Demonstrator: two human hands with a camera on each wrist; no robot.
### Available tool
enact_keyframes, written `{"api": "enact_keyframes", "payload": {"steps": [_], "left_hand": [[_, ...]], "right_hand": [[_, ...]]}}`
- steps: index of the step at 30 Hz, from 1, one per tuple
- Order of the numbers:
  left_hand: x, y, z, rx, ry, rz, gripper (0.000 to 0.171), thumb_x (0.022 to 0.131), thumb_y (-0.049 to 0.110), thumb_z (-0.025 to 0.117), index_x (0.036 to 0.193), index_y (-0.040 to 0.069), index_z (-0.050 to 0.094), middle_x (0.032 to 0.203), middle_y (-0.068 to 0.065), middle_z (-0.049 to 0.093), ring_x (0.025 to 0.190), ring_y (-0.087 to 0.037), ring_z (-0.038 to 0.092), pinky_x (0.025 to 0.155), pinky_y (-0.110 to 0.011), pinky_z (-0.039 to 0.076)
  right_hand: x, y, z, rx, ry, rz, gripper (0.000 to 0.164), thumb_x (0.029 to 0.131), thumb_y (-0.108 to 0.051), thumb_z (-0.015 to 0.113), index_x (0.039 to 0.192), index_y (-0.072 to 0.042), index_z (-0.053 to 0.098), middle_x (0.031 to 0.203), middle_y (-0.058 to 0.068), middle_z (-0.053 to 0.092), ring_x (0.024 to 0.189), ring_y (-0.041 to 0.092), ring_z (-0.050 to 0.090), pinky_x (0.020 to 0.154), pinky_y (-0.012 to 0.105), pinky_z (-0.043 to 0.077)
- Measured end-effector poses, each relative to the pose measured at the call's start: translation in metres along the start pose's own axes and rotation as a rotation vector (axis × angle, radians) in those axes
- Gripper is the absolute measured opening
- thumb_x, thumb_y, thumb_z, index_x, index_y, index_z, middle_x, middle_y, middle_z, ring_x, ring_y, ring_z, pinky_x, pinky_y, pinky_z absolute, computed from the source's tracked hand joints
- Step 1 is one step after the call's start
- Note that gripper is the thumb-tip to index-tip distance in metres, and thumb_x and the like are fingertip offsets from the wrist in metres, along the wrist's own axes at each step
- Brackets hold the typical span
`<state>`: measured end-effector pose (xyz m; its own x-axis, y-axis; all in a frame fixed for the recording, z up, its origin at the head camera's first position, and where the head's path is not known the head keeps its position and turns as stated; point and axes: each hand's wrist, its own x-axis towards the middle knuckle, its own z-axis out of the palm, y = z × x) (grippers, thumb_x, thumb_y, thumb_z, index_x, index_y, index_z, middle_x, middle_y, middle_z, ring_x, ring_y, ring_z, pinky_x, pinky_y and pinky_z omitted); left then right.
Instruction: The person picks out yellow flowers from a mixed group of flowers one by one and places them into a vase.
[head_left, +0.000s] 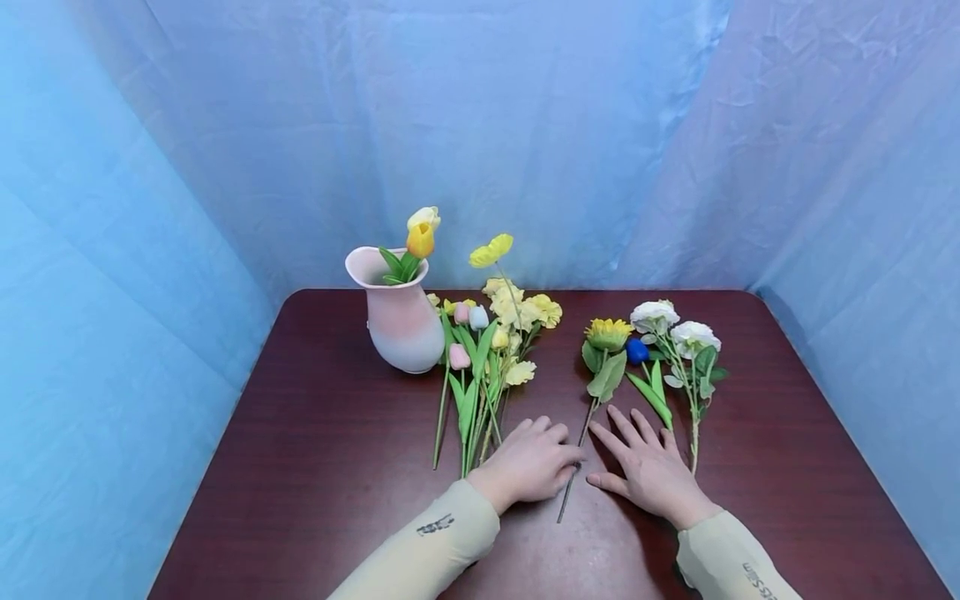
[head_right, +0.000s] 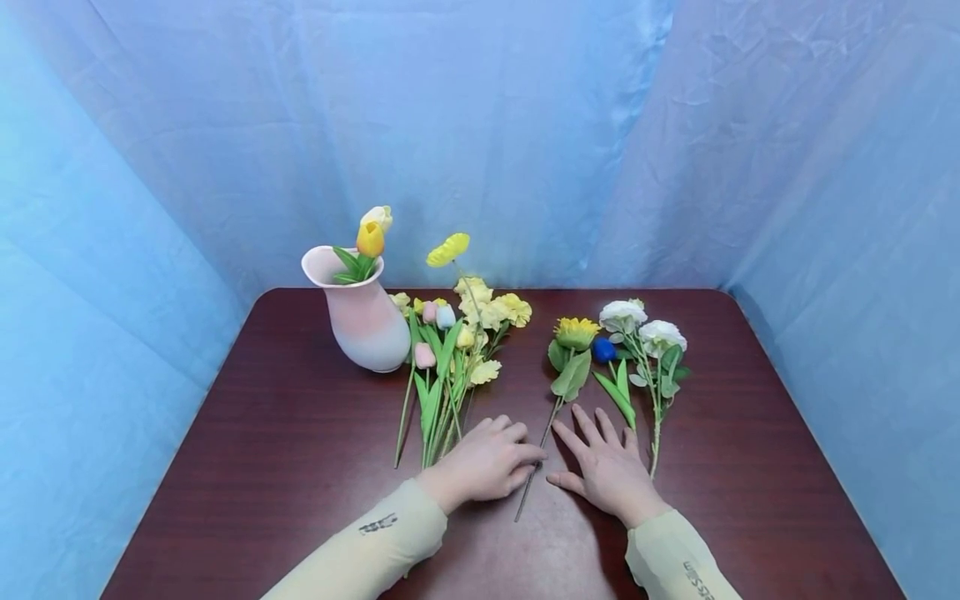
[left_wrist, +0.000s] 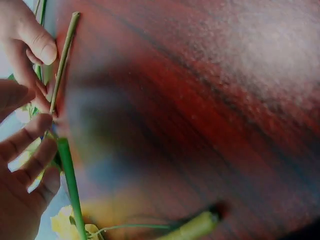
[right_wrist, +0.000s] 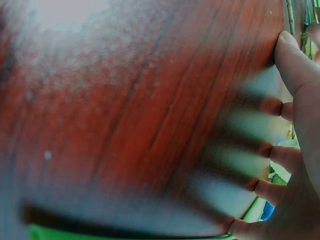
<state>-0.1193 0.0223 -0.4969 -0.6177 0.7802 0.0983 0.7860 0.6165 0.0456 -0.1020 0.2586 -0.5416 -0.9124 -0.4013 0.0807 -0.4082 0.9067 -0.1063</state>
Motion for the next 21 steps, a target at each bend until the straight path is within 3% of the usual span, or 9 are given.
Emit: {"api": "enact_keyframes", "payload": {"steps": [3,6,13,21], "left_hand": [[0.001,0.002,0.003,-0.012,-0.068,0.042,0.029,0.095,0.037,0.056,0.124,0.04,0.062,0.1,0.009,0.055,0.088,-0.014,0.046,0.072,-0.03,0.042],[0.0,0.002,0.006,-0.007,-0.094,0.053,0.029,0.095,0.038,0.057,0.124,0.04,0.062,0.102,0.009,0.054,0.089,-0.014,0.046,0.073,-0.03,0.042],[-0.001,-0.005,0.015,0.033,-0.035,-0.029,0.016,0.096,0.035,0.056,0.108,0.027,0.065,0.1,0.003,0.055,0.086,-0.017,0.05,0.073,-0.034,0.048],[-0.005,-0.02,0.016,0.065,-0.008,-0.116,0.006,0.093,0.023,0.061,0.096,0.019,0.065,0.09,-0.001,0.054,0.075,-0.018,0.052,0.058,-0.031,0.05]], "right_hand": [[0.0,0.0,0.0,-0.005,0.01,-0.008,0.074,0.082,-0.07,0.056,0.141,-0.025,0.048,0.149,0.016,0.037,0.133,0.046,0.029,0.089,0.077,0.032],[0.001,0.0,0.0,-0.003,0.006,-0.008,0.074,0.082,-0.07,0.056,0.141,-0.026,0.047,0.15,0.015,0.036,0.133,0.046,0.029,0.089,0.077,0.032],[0.001,-0.001,-0.003,0.002,-0.008,-0.003,0.075,0.082,-0.069,0.058,0.143,-0.026,0.045,0.15,0.015,0.036,0.134,0.045,0.028,0.091,0.076,0.031],[0.002,0.001,0.0,0.009,-0.04,0.005,0.076,0.083,-0.069,0.056,0.145,-0.028,0.042,0.152,0.014,0.032,0.136,0.045,0.025,0.092,0.077,0.029]]}}
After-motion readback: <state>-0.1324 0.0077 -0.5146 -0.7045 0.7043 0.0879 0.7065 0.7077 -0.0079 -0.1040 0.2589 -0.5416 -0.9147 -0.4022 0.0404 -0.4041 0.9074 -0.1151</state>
